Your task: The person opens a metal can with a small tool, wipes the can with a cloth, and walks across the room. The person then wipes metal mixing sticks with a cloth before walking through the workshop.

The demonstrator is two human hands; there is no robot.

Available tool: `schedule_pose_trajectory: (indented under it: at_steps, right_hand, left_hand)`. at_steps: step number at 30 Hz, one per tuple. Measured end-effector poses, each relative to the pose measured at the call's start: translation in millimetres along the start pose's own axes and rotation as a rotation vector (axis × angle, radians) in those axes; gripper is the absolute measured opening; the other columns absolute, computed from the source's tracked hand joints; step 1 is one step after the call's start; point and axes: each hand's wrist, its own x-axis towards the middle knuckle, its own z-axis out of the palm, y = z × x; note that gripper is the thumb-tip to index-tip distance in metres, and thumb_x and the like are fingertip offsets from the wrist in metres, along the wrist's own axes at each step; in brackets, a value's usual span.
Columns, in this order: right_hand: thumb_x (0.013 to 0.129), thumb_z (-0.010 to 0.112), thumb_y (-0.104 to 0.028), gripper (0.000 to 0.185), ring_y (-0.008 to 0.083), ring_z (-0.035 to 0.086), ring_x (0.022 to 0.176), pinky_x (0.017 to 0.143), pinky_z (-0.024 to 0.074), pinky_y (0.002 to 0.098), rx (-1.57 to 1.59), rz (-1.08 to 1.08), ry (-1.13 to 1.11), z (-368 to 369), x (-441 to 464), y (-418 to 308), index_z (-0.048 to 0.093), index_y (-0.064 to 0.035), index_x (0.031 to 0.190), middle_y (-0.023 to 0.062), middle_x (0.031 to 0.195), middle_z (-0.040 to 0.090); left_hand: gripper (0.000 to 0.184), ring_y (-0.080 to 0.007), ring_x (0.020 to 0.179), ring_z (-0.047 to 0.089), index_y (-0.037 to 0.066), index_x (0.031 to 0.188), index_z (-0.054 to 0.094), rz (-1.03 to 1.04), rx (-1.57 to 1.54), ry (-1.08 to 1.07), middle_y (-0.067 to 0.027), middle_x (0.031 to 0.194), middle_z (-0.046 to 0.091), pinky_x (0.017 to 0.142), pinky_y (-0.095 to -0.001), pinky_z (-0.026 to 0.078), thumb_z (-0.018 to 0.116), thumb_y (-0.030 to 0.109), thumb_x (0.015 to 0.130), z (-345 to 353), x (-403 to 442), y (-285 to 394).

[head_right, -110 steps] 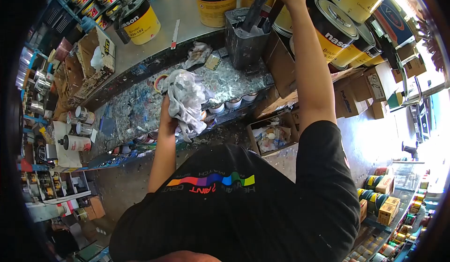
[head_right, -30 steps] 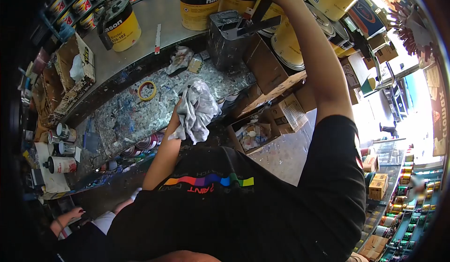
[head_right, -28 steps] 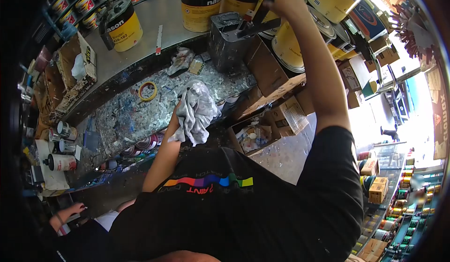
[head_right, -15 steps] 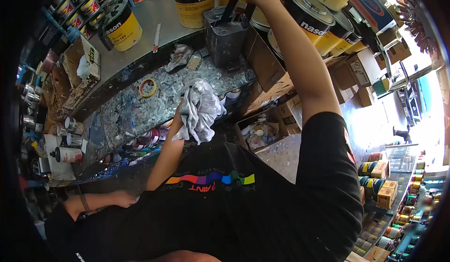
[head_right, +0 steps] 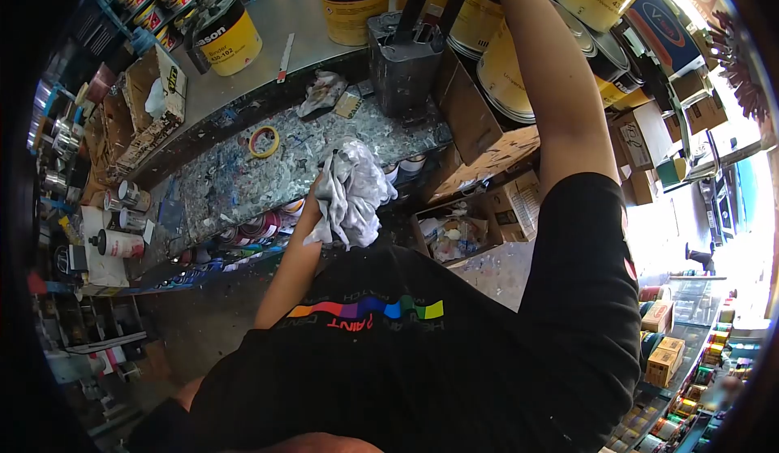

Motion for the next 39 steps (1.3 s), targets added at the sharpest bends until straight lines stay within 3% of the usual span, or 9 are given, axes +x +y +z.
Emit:
schedule_pose_trajectory:
  at_steps: [1,5,11,17,23,29,32,35,39]
  right_hand:
    - [0.078,0.076,-0.032,0.033,0.0355,0.07,0.085,0.077,0.0557,0.0406,0.055,0.137,-0.142,1.5,0.9,-3.2,0.074,-0.0043,0.094,0.0175,0.097,0.073]
    - [0.073,0.08,-0.032,0.033,0.0362,0.069,0.078,0.072,0.0555,0.0433,-0.469,-0.018,0.105,28.8,-16.9,-7.6,0.073,-0.0046,0.089,0.0198,0.08,0.07]
    - [0.064,0.081,-0.026,0.034,0.03,0.061,0.099,0.08,0.0539,0.0402,-0.83,-0.303,-0.127,20.7,-68.1,-31.7,0.073,-0.0058,0.09,0.0114,0.089,0.069]
    - [0.076,0.069,-0.022,0.012,0.0253,0.058,0.101,0.09,0.0465,0.0408,-0.916,-0.282,0.06,46.2,-69.4,-21.6,0.075,-0.012,0.08,0.0056,0.088,0.068]
    - [0.077,0.067,-0.023,0.014,0.0234,0.06,0.099,0.1,0.0418,0.041,-1.211,-0.459,-0.315,34.8,-62.7,-37.5,0.076,-0.0126,0.079,0.0048,0.088,0.07]
    - [0.076,0.068,-0.02,0.015,0.0252,0.066,0.096,0.086,0.0513,0.0451,-0.938,-0.223,-0.342,24.2,-64.4,-53.5,0.076,-0.0098,0.083,0.0067,0.09,0.071]
    - [0.076,0.076,-0.03,0.028,0.0278,0.067,0.096,0.079,0.055,0.0447,-1.001,-0.345,-0.426,22.7,-56.7,-43.3,0.076,-0.0087,0.094,0.0078,0.096,0.072]
    - [0.073,0.068,-0.003,0.027,0.0329,0.069,0.095,0.082,0.0556,0.0431,-0.975,-0.311,-0.469,29.3,-51.6,-41.6,0.069,-0.002,0.101,0.0183,0.103,0.071]
    - [0.066,0.075,-0.007,0.032,0.0336,0.071,0.087,0.072,0.0582,0.0428,-1.038,-0.119,-0.673,26.5,-51.3,-63.1,0.072,0.0006,0.097,0.0195,0.094,0.071]
  left_hand:
    - [0.039,-0.0187,0.089,0.065,0.009,0.119,0.062,-0.003,-0.015,-0.023,-0.0057,0.101,0.067,0.08,-0.0351,0.055,0.055,0.041,0.099,-2.8,-0.3,-0.4]
    - [0.038,-0.0178,0.086,0.065,0.01,0.117,0.062,-0.114,-0.099,-0.067,-0.0044,0.099,0.067,0.077,-0.0347,0.055,0.055,0.042,0.099,-47.1,39.1,-29.9]
    - [0.039,-0.0165,0.089,0.064,0.009,0.117,0.062,-0.079,-0.017,-0.065,-0.0045,0.1,0.067,0.079,-0.0334,0.054,0.056,0.042,0.098,-39.6,36.1,-17.2]
    - [0.039,-0.0161,0.085,0.064,0.008,0.115,0.063,-0.101,0.049,-0.128,-0.0045,0.098,0.067,0.076,-0.0326,0.054,0.057,0.042,0.098,2.3,9.3,16.2]
    - [0.039,-0.0168,0.082,0.065,0.007,0.113,0.064,-0.088,0.054,-0.133,-0.005,0.096,0.067,0.074,-0.0332,0.054,0.055,0.042,0.098,-13.1,19.4,13.9]
    - [0.041,-0.018,0.089,0.065,0.006,0.118,0.063,-0.105,0.016,-0.075,-0.0068,0.104,0.068,0.08,-0.0339,0.054,0.053,0.041,0.099,-10.3,17.9,22.8]
    - [0.043,-0.0188,0.092,0.065,0.005,0.121,0.062,-0.118,0.078,-0.093,-0.0075,0.107,0.067,0.083,-0.0339,0.054,0.052,0.042,0.1,-20.6,25.2,22.8]
    - [0.045,-0.0191,0.093,0.065,0.004,0.122,0.061,-0.106,0.091,-0.093,-0.0077,0.107,0.067,0.084,-0.034,0.054,0.051,0.042,0.1,-23.9,27.6,21.7]
    - [0.047,-0.0193,0.094,0.065,0.003,0.123,0.06,-0.109,0.07,-0.135,-0.0081,0.108,0.067,0.085,-0.0343,0.054,0.051,0.042,0.1,-27.5,31.1,18.9]
